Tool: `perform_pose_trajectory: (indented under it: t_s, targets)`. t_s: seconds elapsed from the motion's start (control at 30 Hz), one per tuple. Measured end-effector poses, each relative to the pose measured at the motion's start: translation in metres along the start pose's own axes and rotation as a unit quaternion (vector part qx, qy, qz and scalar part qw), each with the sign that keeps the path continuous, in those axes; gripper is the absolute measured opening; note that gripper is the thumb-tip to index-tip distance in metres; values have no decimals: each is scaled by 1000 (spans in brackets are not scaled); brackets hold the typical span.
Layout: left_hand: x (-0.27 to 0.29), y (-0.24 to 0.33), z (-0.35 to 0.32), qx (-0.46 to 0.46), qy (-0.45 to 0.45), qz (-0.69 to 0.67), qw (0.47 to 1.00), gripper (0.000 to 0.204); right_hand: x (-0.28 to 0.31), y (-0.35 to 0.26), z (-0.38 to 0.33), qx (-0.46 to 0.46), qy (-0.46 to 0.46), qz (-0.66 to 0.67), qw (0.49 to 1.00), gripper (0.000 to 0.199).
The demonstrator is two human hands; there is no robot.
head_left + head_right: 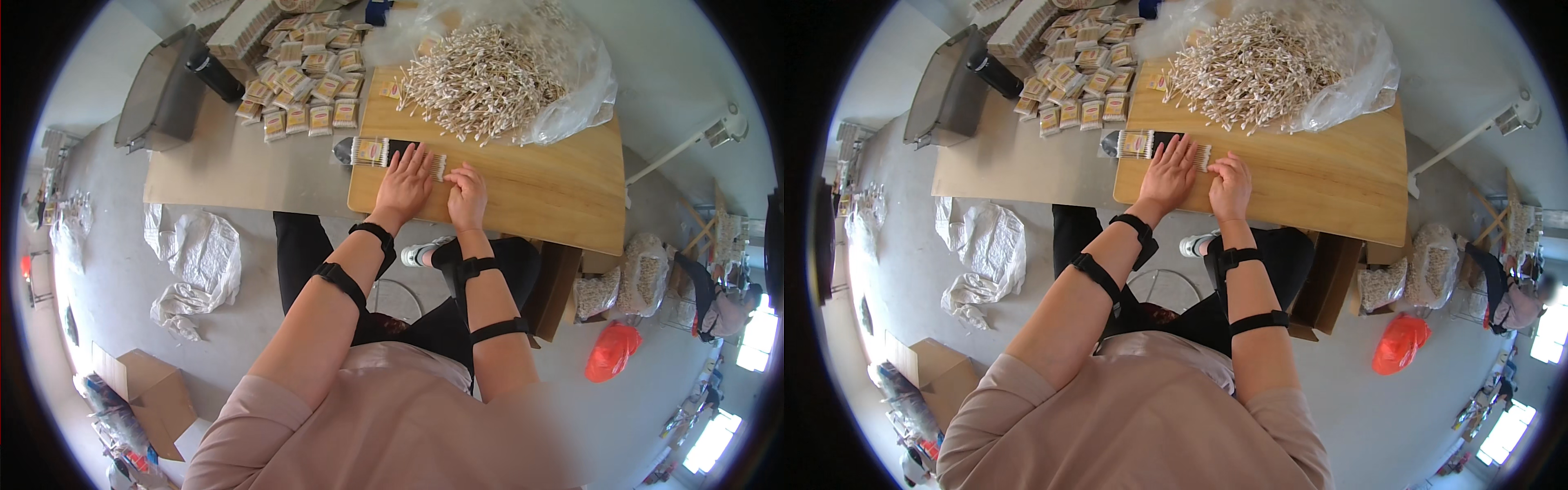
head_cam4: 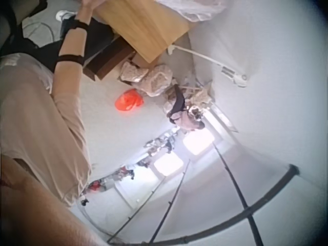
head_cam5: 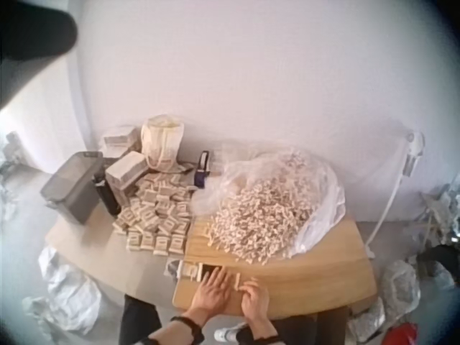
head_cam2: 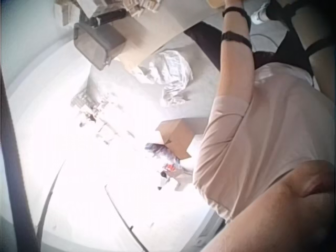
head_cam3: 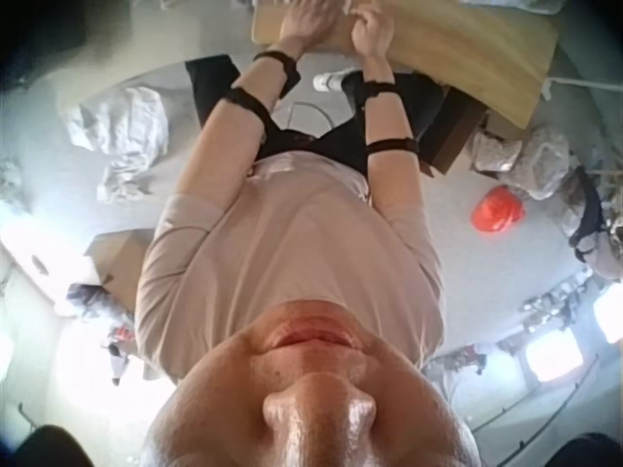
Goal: Manually organizing and packing cotton swabs into small plastic bags.
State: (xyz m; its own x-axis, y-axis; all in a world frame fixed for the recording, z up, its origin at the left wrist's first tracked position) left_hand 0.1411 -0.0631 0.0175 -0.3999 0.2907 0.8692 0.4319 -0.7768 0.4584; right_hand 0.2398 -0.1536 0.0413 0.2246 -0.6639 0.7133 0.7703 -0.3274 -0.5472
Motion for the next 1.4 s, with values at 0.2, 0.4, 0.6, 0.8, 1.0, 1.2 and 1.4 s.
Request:
perform_pose_trajectory:
  t_s: [0.2,0.4,0.6,0.8,1.0,1.2,1.4]
  targets:
    - [2,-1,-2,3,6,3,1000,53,-3,-3,0,1,-21,-16,1000,22]
    - [2,-2,-1,1,3,1,1000,53,-3,-3,0,-4,-16,-12,1000,25]
    - [3,2,0,-1,-3,19,1000,53,-2,-3,-1,4,-19,-31,999,24]
    - [3,1,-1,8,0,2,1000,53,-2,-5,1,-6,-11,-29,1000,24]
    - [3,0,0,6,-3,6,1000,54,-3,-7,1,8,-8,-53,999,24]
    - [4,1,-1,-1,4,14,1000,54,-5,-3,-1,1,-21,-58,998,25]
    - [5,1,-1,2,3,3,1000,54,-5,-5,1,-8,-25,-71,997,28]
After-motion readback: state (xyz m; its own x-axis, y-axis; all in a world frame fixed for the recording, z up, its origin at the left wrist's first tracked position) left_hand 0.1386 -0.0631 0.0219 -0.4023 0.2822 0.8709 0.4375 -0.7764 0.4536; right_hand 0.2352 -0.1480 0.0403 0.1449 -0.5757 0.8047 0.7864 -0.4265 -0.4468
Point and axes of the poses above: each hand's wrist, its own z-axis towards the middle knuckle, its own x-axis out of the back of the hand, y = z × x, the point moved 9 cm from there along z, towards the middle knuckle, and after that the axes turned 11 degrees about -z, right-handed, at the moved point
